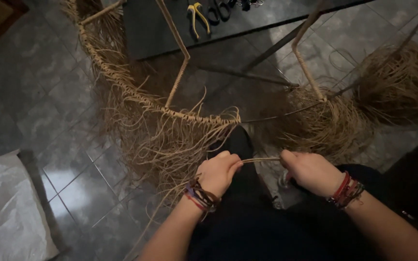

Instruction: Weaving and tying natural fiber twine onto a circular frame to create a decorative item

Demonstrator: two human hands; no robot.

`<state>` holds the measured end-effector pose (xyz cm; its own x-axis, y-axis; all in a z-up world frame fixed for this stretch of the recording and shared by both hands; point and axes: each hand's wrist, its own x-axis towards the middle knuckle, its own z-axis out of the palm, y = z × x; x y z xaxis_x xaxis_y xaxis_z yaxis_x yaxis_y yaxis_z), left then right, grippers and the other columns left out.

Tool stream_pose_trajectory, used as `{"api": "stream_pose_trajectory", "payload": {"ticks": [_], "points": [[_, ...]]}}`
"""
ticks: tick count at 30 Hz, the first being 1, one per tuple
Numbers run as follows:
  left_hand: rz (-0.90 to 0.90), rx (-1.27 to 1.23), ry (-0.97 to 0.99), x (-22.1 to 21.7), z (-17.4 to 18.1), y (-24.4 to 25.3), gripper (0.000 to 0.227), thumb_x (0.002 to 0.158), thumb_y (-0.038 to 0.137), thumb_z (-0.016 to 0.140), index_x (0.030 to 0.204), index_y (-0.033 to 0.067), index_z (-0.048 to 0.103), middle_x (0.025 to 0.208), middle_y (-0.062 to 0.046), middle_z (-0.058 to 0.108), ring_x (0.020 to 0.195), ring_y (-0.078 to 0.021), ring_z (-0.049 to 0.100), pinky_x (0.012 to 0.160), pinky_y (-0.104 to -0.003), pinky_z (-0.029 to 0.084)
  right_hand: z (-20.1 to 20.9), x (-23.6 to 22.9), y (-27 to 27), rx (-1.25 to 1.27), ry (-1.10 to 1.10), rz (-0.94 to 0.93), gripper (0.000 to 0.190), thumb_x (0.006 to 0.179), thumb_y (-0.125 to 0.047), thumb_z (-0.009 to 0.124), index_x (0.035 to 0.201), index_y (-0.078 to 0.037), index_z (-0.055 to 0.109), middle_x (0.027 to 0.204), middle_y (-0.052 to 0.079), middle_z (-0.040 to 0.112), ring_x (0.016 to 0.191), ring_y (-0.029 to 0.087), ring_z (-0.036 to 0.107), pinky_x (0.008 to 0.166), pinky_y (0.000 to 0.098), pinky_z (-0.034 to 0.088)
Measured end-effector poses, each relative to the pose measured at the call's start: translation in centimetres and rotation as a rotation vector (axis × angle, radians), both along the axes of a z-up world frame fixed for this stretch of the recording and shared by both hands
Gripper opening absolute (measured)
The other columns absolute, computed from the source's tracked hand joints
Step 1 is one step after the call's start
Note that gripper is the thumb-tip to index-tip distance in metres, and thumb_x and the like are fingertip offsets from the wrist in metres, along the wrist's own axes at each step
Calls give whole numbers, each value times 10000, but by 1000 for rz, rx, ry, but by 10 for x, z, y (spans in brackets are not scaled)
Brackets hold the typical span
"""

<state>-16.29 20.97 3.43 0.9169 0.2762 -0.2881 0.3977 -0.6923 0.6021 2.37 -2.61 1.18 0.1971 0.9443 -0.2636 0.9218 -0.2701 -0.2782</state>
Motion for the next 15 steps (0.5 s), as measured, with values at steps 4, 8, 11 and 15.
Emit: {"api": "stream_pose_trajectory", "payload": {"ticks": [4,8,11,15], "points": [[29,136,-259,12,11,-4,299,1060,399,513,1077,198,733,1166,-53,679,892,-375,705,720,-434,569,9,11,10,144,-7,-29,126,987,-163,578,1100,-110,589,804,116,713,762,409,705,622,435,584],[2,193,-883,28,67,-16,257,1028,143,576,1239,29,669,1239,-171,645,1135,-384,634,923,-483,488,10,32,28,381,121,-179,137,990,-259,600,967,-159,692,839,34,737,778,257,731,665,357,567],[-111,44,-716,36,20,-28,350,968,7,512,1304,1,609,1285,-188,647,1143,-370,659,931,-456,516,12,42,48,549,152,-242,181,983,-270,652,1005,-124,755,977,26,782,795,178,751,705,319,565],[31,-31,90,58,-77,-33,658,1005,274,572,1597,394,311,1067,-100,754,899,-410,746,757,-527,627,8,51,78,501,-51,-355,156,1000,-325,679,1111,-251,760,923,10,794,834,245,752,702,376,615]]}}
